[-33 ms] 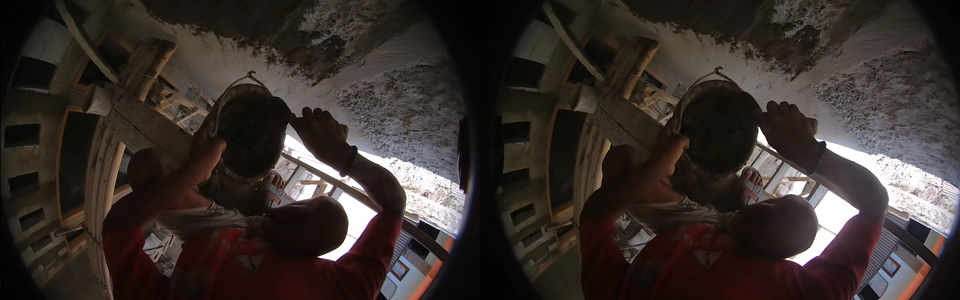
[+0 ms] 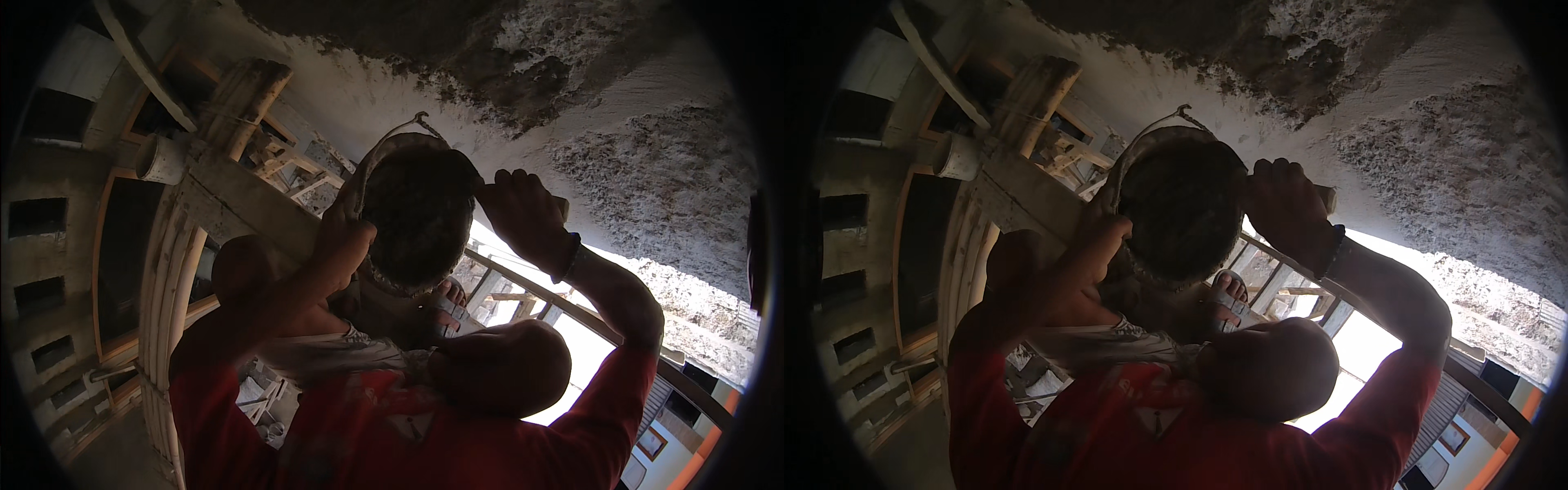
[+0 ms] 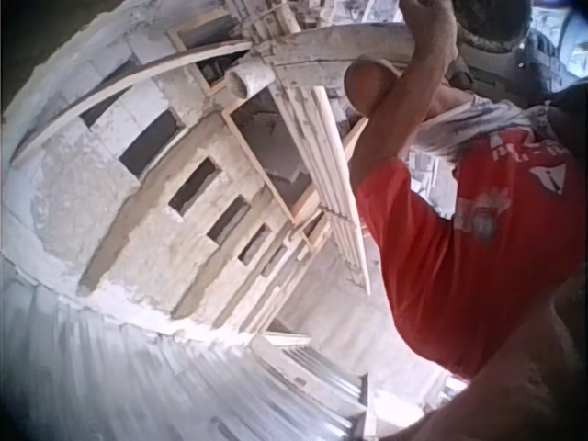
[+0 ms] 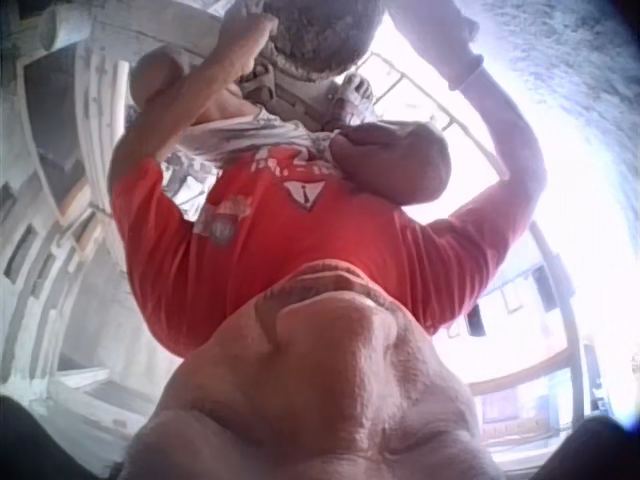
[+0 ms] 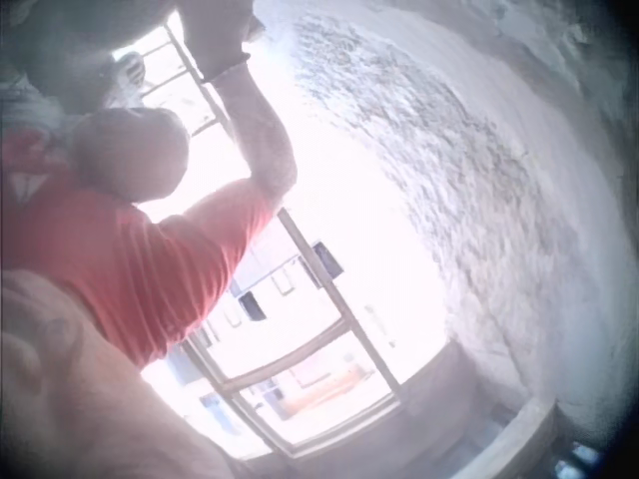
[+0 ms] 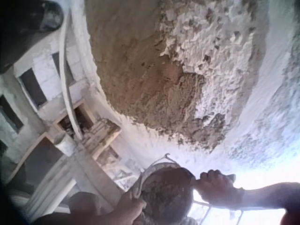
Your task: The person applies plaster to a rough wall using a trowel, scooping material from a bucket and smoothing it onto the surface while positioned on a scaffold.
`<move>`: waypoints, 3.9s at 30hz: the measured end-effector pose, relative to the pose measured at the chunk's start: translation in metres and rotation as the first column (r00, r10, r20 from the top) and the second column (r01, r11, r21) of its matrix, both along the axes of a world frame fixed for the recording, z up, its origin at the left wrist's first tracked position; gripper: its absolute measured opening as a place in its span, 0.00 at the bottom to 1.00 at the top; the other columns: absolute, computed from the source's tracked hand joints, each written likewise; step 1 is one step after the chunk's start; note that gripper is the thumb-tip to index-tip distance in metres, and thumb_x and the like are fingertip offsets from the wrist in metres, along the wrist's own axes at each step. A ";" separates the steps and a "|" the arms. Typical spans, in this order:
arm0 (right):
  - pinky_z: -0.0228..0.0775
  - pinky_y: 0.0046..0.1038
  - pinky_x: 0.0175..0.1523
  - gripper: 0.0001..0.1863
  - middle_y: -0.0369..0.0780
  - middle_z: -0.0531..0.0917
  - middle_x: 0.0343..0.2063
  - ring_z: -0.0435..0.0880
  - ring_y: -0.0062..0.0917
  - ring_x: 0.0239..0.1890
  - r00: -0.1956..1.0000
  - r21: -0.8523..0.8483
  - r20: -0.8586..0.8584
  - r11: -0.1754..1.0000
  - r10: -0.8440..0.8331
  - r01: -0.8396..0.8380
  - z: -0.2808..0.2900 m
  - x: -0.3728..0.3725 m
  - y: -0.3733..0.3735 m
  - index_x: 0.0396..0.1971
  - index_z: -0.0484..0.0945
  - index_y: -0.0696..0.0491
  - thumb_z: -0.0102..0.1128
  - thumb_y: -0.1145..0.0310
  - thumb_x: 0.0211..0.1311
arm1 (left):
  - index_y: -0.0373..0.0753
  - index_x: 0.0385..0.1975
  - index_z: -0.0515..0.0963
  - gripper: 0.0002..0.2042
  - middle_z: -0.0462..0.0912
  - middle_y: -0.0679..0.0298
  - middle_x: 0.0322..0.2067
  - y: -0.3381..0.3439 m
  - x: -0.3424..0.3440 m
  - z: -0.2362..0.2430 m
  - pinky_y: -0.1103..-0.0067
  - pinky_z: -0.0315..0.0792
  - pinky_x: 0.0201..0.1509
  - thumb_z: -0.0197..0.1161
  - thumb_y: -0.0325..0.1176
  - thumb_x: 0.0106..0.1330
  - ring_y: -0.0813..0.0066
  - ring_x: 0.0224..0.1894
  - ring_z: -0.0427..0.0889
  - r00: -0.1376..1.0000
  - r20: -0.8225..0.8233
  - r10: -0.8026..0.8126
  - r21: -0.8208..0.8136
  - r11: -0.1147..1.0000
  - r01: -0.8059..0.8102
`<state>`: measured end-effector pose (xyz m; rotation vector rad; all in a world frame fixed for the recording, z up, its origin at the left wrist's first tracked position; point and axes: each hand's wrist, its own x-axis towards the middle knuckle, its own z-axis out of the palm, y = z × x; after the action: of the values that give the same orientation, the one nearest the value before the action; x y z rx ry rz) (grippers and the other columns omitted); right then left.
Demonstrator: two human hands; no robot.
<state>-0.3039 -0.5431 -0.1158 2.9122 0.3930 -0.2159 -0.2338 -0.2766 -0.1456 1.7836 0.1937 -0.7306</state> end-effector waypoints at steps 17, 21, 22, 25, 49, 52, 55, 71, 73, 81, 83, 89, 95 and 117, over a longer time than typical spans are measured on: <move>0.80 0.40 0.36 0.18 0.44 0.84 0.29 0.85 0.41 0.30 0.941 0.532 -0.337 0.828 0.015 0.177 -0.066 -0.055 -0.003 0.50 0.77 0.49 0.62 0.64 0.59 | 0.35 0.55 0.71 0.26 0.74 0.65 0.29 0.001 0.005 0.001 0.76 0.69 0.34 0.56 0.23 0.52 0.76 0.30 0.71 1.000 -0.007 -0.018 -0.058 0.998 0.018; 0.78 0.40 0.32 0.14 0.45 0.83 0.26 0.84 0.41 0.26 0.967 0.557 -0.226 0.799 -0.116 0.226 -0.044 -0.055 -0.002 0.45 0.76 0.50 0.62 0.65 0.59 | 0.35 0.56 0.71 0.26 0.73 0.65 0.29 0.008 0.004 -0.021 0.76 0.69 0.33 0.56 0.23 0.53 0.76 0.29 0.71 0.996 0.083 0.022 -0.037 0.999 -0.019; 0.78 0.41 0.32 0.13 0.46 0.83 0.25 0.84 0.42 0.25 0.972 0.569 -0.187 0.790 -0.144 0.227 -0.043 -0.059 -0.002 0.44 0.76 0.50 0.62 0.65 0.59 | 0.35 0.56 0.70 0.26 0.73 0.65 0.29 0.006 0.005 -0.019 0.76 0.69 0.33 0.56 0.23 0.53 0.76 0.29 0.71 0.998 0.058 -0.014 -0.057 0.998 0.017; 0.78 0.40 0.29 0.11 0.45 0.82 0.24 0.83 0.41 0.23 0.980 0.484 -0.116 0.853 -0.161 0.198 -0.048 -0.050 -0.002 0.41 0.78 0.51 0.62 0.66 0.59 | 0.34 0.57 0.69 0.26 0.72 0.64 0.30 0.003 0.010 -0.014 0.75 0.68 0.33 0.56 0.24 0.53 0.76 0.28 0.70 0.997 0.025 -0.072 -0.103 0.992 0.074; 0.74 0.19 0.27 0.16 0.35 0.82 0.22 0.78 0.15 0.21 0.837 0.736 -0.500 0.400 -0.221 0.546 0.108 0.002 -0.085 0.46 0.80 0.60 0.69 0.73 0.59 | 0.35 0.53 0.72 0.24 0.73 0.64 0.34 0.014 0.020 0.011 0.76 0.66 0.31 0.54 0.19 0.52 0.76 0.31 0.70 0.989 -0.117 0.092 -0.043 0.994 -0.097; 0.72 0.22 0.26 0.13 0.40 0.85 0.32 0.77 0.17 0.21 0.805 0.553 0.107 0.708 -0.583 0.439 0.125 0.013 -0.157 0.48 0.79 0.58 0.57 0.69 0.67 | 0.36 0.53 0.71 0.24 0.73 0.63 0.33 0.017 0.022 0.004 0.76 0.67 0.32 0.54 0.20 0.52 0.75 0.31 0.70 0.986 -0.150 0.071 0.005 0.997 -0.071; 0.74 0.20 0.31 0.19 0.42 0.85 0.41 0.79 0.16 0.26 0.707 0.609 0.234 0.668 -0.667 0.428 0.183 0.003 -0.154 0.55 0.76 0.58 0.58 0.70 0.66 | 0.36 0.53 0.71 0.24 0.72 0.64 0.31 0.015 0.016 0.010 0.76 0.66 0.31 0.54 0.21 0.53 0.76 0.29 0.70 0.987 -0.137 0.085 0.021 0.996 -0.083; 0.78 0.37 0.37 0.06 0.43 0.78 0.29 0.81 0.33 0.33 0.993 -0.056 -0.115 0.998 -0.023 0.017 0.000 0.007 0.006 0.34 0.79 0.55 0.58 0.70 0.60 | 0.38 0.66 0.67 0.35 0.78 0.61 0.39 -0.004 0.020 0.005 0.78 0.70 0.39 0.52 0.20 0.51 0.77 0.36 0.74 0.974 0.217 -0.070 -0.217 0.969 0.118; 0.80 0.37 0.37 0.06 0.43 0.80 0.25 0.84 0.35 0.32 0.992 0.080 -0.123 0.996 -0.026 0.036 -0.022 -0.002 -0.003 0.33 0.80 0.54 0.58 0.70 0.57 | 0.37 0.65 0.67 0.34 0.78 0.62 0.38 -0.003 0.021 0.005 0.78 0.70 0.39 0.52 0.20 0.51 0.77 0.35 0.74 0.963 0.252 -0.090 -0.183 0.973 0.139; 0.81 0.41 0.35 0.09 0.44 0.82 0.24 0.85 0.42 0.28 0.977 0.547 -0.197 0.836 0.077 0.045 -0.071 -0.025 0.028 0.37 0.80 0.50 0.61 0.68 0.55 | 0.36 0.60 0.71 0.31 0.78 0.58 0.44 0.000 0.021 -0.013 0.75 0.69 0.50 0.52 0.20 0.49 0.68 0.45 0.76 0.977 0.164 -0.138 -0.146 0.976 0.162; 0.80 0.40 0.36 0.10 0.44 0.83 0.25 0.85 0.42 0.28 0.996 0.667 -0.020 0.743 0.083 -0.048 -0.072 -0.035 0.021 0.38 0.80 0.50 0.62 0.65 0.57 | 0.35 0.60 0.71 0.30 0.78 0.59 0.43 0.001 0.022 -0.006 0.76 0.69 0.50 0.53 0.20 0.50 0.68 0.44 0.76 0.986 0.123 -0.110 -0.145 0.981 0.127; 0.79 0.42 0.35 0.11 0.44 0.84 0.27 0.85 0.43 0.29 0.976 0.547 -0.170 0.811 -0.136 0.209 -0.035 -0.036 0.010 0.40 0.79 0.48 0.63 0.63 0.59 | 0.36 0.60 0.70 0.28 0.74 0.67 0.30 0.007 0.025 0.010 0.78 0.68 0.34 0.55 0.21 0.53 0.77 0.29 0.70 1.000 -0.021 -0.006 -0.220 0.975 0.001; 0.78 0.43 0.34 0.12 0.45 0.83 0.24 0.84 0.44 0.28 0.978 0.516 -0.138 0.831 -0.159 0.208 -0.031 -0.031 0.000 0.40 0.78 0.50 0.63 0.62 0.58 | 0.37 0.58 0.71 0.28 0.71 0.67 0.29 0.003 0.028 0.011 0.77 0.66 0.32 0.56 0.20 0.52 0.77 0.29 0.69 0.999 -0.025 -0.036 -0.198 0.980 0.031; 0.78 0.23 0.26 0.21 0.39 0.85 0.26 0.84 0.22 0.23 0.917 0.785 -0.398 0.513 -0.011 0.346 0.112 0.052 -0.068 0.49 0.80 0.58 0.68 0.62 0.61 | 0.35 0.54 0.73 0.26 0.77 0.63 0.34 0.029 0.034 0.012 0.77 0.67 0.31 0.54 0.19 0.49 0.76 0.28 0.71 0.993 -0.042 0.109 -0.100 0.989 -0.112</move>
<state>-0.2516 -0.6115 -0.0037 3.9237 0.2756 -0.7950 -0.1997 -0.2477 -0.1334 1.6502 0.2726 -0.6816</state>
